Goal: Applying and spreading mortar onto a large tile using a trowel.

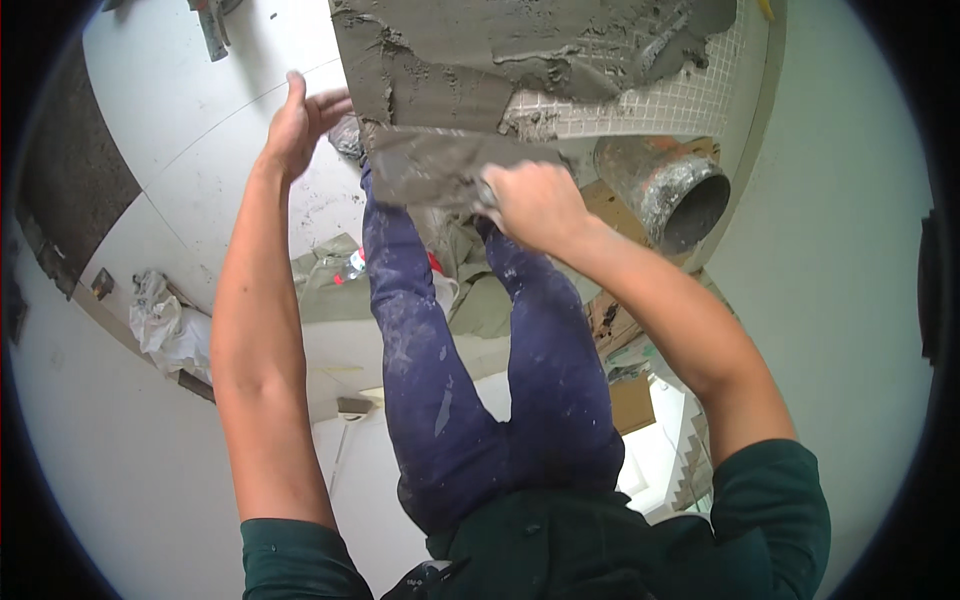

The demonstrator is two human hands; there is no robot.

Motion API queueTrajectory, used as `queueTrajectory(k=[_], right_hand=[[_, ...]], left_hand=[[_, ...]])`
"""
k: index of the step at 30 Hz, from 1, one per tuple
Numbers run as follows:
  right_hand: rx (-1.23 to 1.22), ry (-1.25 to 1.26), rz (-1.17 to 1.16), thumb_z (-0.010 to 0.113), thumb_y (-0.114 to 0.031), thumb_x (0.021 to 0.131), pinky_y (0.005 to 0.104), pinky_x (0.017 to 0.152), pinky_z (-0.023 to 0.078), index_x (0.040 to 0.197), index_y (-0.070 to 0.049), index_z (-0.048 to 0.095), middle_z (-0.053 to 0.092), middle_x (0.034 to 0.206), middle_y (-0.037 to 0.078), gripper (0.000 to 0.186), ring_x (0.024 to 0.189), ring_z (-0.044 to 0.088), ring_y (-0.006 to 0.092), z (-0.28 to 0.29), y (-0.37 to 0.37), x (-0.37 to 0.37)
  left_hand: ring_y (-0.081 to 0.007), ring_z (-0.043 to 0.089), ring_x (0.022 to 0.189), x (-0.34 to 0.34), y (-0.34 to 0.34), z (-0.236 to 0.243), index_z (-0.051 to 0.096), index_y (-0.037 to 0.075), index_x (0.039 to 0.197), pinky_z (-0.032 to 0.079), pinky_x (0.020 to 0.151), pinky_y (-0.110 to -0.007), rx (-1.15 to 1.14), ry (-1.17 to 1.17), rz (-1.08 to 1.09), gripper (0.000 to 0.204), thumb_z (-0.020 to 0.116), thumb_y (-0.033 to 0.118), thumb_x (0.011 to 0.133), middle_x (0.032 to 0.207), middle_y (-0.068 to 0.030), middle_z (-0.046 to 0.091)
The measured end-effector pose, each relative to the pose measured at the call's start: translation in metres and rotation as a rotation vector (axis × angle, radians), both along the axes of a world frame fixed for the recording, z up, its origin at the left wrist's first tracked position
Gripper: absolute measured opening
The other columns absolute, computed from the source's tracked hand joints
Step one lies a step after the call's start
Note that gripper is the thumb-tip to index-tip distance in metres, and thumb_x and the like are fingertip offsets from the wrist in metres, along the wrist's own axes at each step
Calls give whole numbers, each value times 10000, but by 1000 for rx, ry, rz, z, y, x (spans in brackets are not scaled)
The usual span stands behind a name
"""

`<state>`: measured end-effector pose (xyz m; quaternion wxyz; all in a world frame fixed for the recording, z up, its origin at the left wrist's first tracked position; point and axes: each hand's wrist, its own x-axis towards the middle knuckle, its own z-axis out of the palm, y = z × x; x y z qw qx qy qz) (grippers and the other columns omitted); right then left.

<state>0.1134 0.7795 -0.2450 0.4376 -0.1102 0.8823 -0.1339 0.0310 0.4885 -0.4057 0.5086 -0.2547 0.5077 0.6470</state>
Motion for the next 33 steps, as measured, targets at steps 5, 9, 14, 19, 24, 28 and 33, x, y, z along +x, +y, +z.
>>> queueTrajectory(k=[5, 9, 14, 19, 24, 28, 33], right_hand=[[-75, -232, 63, 604, -166, 827, 444, 765, 587, 879, -98, 742, 736, 900, 170, 162, 881, 729, 323, -65, -53, 23], [-321, -85, -112, 706, -320, 830, 460, 674, 554, 862, -118, 668, 703, 803, 141, 208, 769, 699, 345, -69, -52, 66], [-451, 475, -589, 768, -347, 824, 424, 551, 496, 730, -73, 534, 573, 650, 135, 373, 619, 621, 353, -68, 8, 74], [-238, 583, -751, 745, -358, 846, 446, 572, 513, 794, -70, 579, 635, 676, 162, 336, 661, 660, 370, -91, 93, 51], [-56, 81, -402, 650, -444, 891, 528, 729, 542, 913, -96, 651, 693, 800, 204, 348, 790, 686, 415, -95, 122, 123], [-116, -69, -385, 688, -475, 859, 514, 731, 543, 911, -102, 662, 697, 815, 203, 378, 804, 691, 399, -51, 125, 135], [-434, -313, -698, 572, -618, 883, 504, 853, 517, 1016, -14, 649, 689, 942, 271, 623, 933, 671, 443, -3, 73, 90]], left_hand=[[-333, 329, 1447, -15, 20, 6, 338, -139, 1452, 189, 1221, -415, -88, 3, -100, 1009, 37, 698, 976, 1494, -259, 422], [-340, 276, 1474, -5, 12, 10, 271, -109, 1495, 189, 1222, -430, 4, 9, -40, 997, 58, 712, 970, 1554, -244, 336], [-334, 345, 1435, 8, 8, 16, 294, -70, 1504, 236, 1197, -442, 7, -101, 144, 954, 49, 691, 983, 1558, -208, 351], [-357, 427, 1351, 18, 43, 35, 223, -22, 1544, 280, 1174, -456, -17, -101, 232, 934, 84, 708, 977, 1598, -160, 285], [-412, 372, 1357, 21, 44, 39, 176, 19, 1567, 285, 1169, -497, -167, -91, 296, 946, 134, 741, 958, 1650, -133, 145], [-442, 251, 1448, 28, 51, 38, 155, 63, 1581, 214, 1208, -484, -153, -56, 298, 909, 158, 730, 964, 1657, -137, 109], [-389, 238, 1473, 35, 52, 46, 164, -23, 1553, 210, 1219, -439, -174, -42, 320, 967, 172, 739, 958, 1638, -174, 155]])
